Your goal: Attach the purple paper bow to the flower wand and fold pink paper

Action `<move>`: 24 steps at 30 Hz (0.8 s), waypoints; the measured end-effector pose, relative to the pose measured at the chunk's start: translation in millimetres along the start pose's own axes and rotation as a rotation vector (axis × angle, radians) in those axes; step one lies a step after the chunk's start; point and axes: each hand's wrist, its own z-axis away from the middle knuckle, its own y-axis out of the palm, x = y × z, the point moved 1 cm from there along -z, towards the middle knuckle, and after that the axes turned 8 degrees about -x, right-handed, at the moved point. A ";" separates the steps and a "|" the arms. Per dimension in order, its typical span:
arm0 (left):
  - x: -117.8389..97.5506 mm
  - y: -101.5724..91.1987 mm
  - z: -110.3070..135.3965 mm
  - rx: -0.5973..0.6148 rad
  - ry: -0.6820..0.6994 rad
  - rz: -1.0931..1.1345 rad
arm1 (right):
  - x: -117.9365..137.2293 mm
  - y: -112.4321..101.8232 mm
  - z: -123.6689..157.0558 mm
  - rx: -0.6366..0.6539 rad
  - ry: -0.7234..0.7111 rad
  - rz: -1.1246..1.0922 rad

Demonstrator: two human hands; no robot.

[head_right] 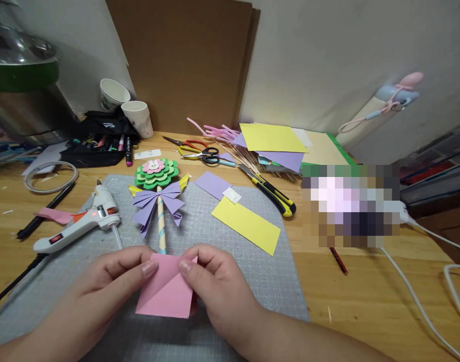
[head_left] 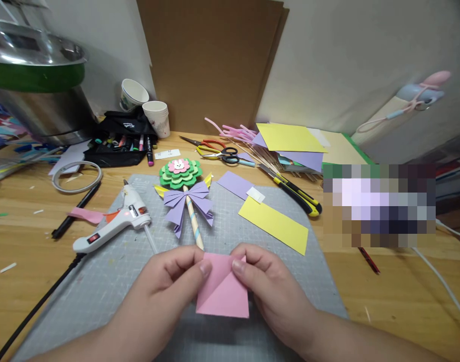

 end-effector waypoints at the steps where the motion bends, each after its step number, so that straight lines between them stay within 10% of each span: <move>1: 0.7 0.4 -0.7 -0.003 -0.006 0.016 | -1.3 -1.0 -0.4 -0.017 0.019 -0.032; 13: -7.7 -1.6 7.1 0.073 0.664 -0.469 | 5.5 -1.8 -8.8 -0.070 0.118 -0.205; 24: 1.3 -4.7 4.3 -0.095 0.748 -0.549 | 7.0 -3.0 -2.5 -0.114 -0.116 0.171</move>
